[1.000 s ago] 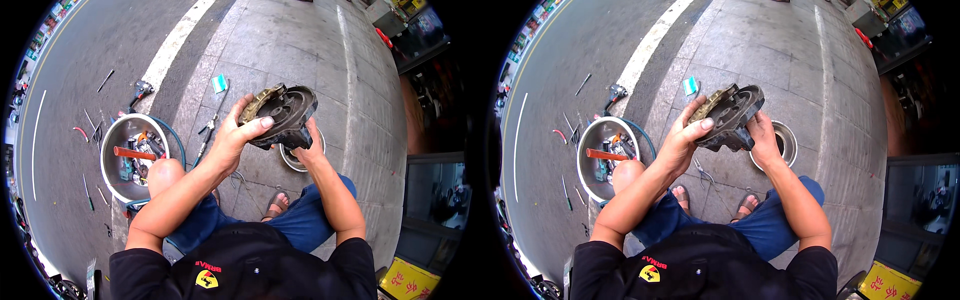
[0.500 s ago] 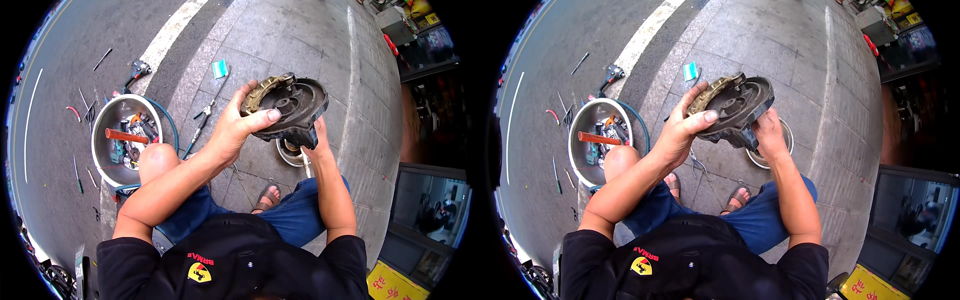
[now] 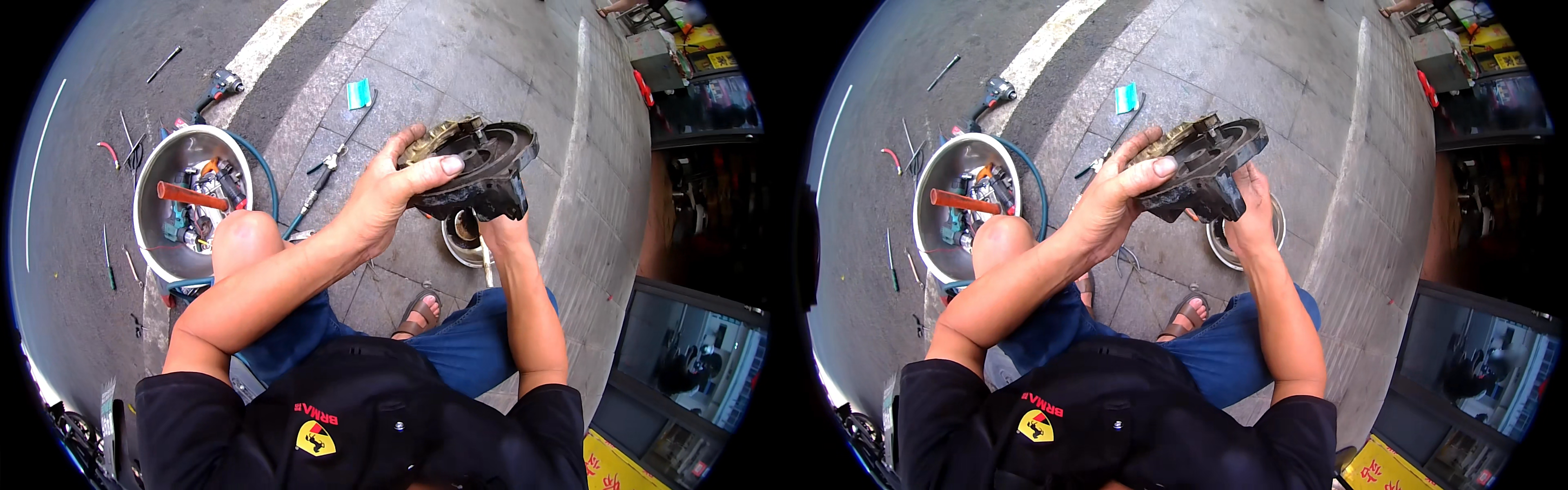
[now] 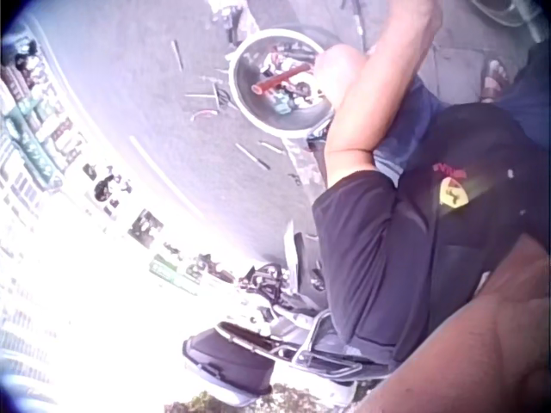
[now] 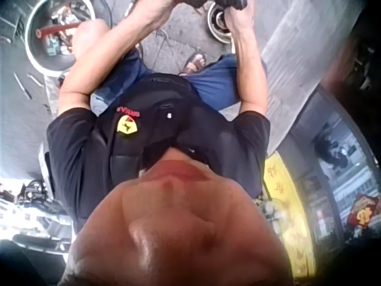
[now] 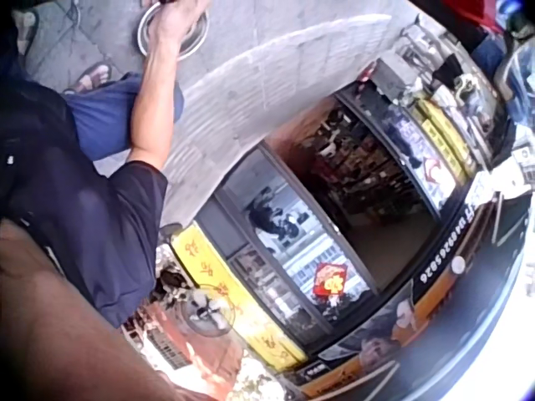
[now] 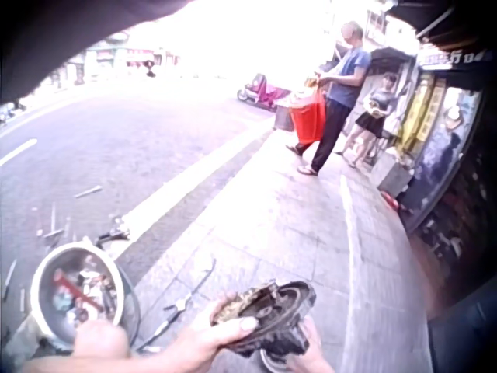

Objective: The person is assembling a drum brake by positioning brake shoes and springs into the metal hub assembly while sitting on the ground.

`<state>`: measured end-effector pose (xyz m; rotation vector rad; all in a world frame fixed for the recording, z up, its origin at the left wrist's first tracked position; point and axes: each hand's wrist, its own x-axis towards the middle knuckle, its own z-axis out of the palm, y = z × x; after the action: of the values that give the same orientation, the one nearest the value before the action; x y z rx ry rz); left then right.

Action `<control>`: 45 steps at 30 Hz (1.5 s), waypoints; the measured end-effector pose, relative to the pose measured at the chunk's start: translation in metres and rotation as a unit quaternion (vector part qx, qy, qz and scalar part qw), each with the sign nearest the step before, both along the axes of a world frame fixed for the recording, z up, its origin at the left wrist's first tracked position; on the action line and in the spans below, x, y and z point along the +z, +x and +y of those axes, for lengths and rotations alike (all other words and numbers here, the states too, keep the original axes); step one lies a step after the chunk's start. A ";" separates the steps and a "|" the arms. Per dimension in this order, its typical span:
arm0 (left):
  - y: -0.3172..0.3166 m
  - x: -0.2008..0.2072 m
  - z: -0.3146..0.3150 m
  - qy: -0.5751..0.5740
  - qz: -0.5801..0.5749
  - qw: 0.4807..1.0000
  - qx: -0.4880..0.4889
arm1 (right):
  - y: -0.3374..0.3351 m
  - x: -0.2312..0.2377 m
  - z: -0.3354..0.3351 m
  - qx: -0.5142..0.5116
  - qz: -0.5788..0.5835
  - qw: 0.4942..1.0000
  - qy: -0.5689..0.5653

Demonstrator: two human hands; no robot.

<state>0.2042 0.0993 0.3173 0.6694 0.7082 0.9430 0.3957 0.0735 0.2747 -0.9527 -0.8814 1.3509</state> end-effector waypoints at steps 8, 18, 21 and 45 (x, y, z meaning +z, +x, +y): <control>-0.001 -0.002 0.002 0.020 0.013 1.000 0.013 | -0.003 -0.004 0.002 -0.020 -0.008 1.000 0.021; 0.001 -0.003 0.003 0.021 0.030 0.999 0.010 | 0.001 -0.008 0.008 -0.013 0.134 0.987 -0.084; 0.000 -0.003 0.003 0.022 0.022 0.999 0.012 | 0.000 -0.013 0.007 -0.012 0.150 0.984 -0.091; -0.006 0.004 0.011 0.116 0.068 0.991 -0.018 | 0.008 -0.021 0.001 -0.023 0.141 0.987 -0.073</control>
<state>0.1984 0.1102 0.3209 0.9558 0.7097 0.9611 0.4039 0.0742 0.2533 -0.8606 -0.5495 1.4811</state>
